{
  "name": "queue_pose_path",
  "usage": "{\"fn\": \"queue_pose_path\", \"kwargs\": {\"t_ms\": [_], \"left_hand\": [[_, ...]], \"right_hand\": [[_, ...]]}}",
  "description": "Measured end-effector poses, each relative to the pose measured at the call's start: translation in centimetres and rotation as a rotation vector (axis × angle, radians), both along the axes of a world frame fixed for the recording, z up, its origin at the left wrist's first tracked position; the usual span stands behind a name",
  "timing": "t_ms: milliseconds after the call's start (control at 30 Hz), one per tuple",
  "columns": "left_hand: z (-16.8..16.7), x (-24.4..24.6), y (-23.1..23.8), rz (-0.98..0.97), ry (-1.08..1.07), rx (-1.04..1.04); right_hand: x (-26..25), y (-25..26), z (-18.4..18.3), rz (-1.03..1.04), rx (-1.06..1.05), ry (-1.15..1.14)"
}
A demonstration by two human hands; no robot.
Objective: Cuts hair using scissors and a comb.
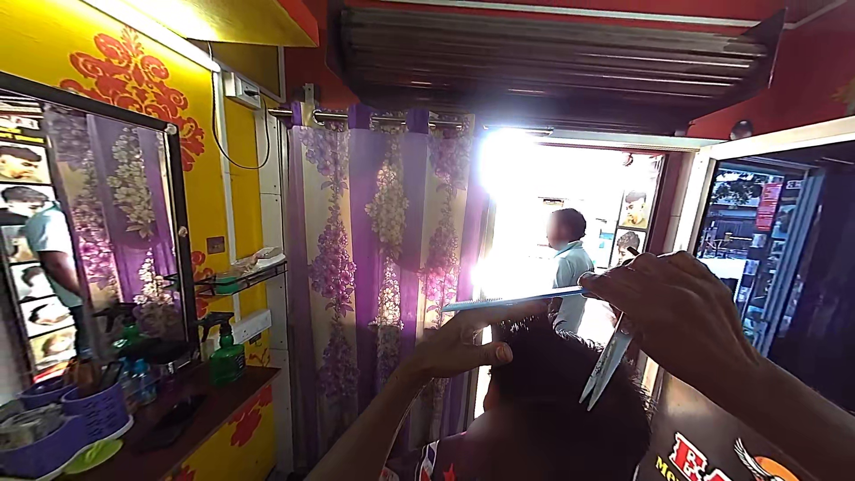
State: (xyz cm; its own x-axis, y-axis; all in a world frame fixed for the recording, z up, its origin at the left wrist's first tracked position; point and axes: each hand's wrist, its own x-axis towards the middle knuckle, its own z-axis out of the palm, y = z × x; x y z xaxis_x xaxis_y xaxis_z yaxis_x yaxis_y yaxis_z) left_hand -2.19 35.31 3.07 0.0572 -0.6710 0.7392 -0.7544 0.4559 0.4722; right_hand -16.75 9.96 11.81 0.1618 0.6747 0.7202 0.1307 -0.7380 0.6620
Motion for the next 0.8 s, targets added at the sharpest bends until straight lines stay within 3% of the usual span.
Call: {"fn": "queue_pose_path", "kwargs": {"t_ms": [100, 200, 300, 367, 400, 500, 600, 633, 700, 733, 800], "left_hand": [[0.7, -0.4, -0.2, -0.002, -0.076, 0.005], [1.1, -0.7, -0.3, 0.001, -0.132, -0.006], [0.7, -1.0, 0.1, 0.043, -0.038, 0.010], [-0.6, -2.0, 0.5, 0.259, 0.178, -0.029], [-0.9, -2.4, 0.4, 0.323, 0.231, -0.062], [-0.5, -2.3, -0.5, 0.177, 0.093, -0.012], [0.1, -2.5, -0.6, 0.137, 0.027, -0.008], [0.2, -2.6, -0.4, 0.139, 0.011, -0.008], [0.3, -2.4, -0.2, 0.174, -0.015, 0.002], [0.5, -2.4, -0.2, 0.169, -0.044, -0.007], [1.1, -2.7, -0.1, 0.133, -0.134, -0.017]], "right_hand": [[-0.4, 0.1, 0.3, 0.002, 0.065, 0.006], [-1.1, 0.2, 0.6, 0.036, 0.334, 0.159], [-2.1, -0.3, 1.5, 0.101, 0.597, 0.673], [-2.9, -0.5, 1.9, 0.076, 0.476, 1.079], [-3.1, -0.5, 1.8, 0.024, 0.318, 1.164], [-3.8, 0.2, 2.2, -0.154, 0.100, 1.071], [-3.5, -0.9, 5.6, -0.336, 0.145, 0.877], [-3.1, -0.9, 7.4, -0.506, 0.245, 0.903], [-1.1, -0.8, 10.8, -0.858, 0.443, 1.151], [0.5, -2.1, 11.9, -0.881, 0.523, 1.362], [3.3, -6.1, 12.7, -0.706, 0.594, 1.708]]}}
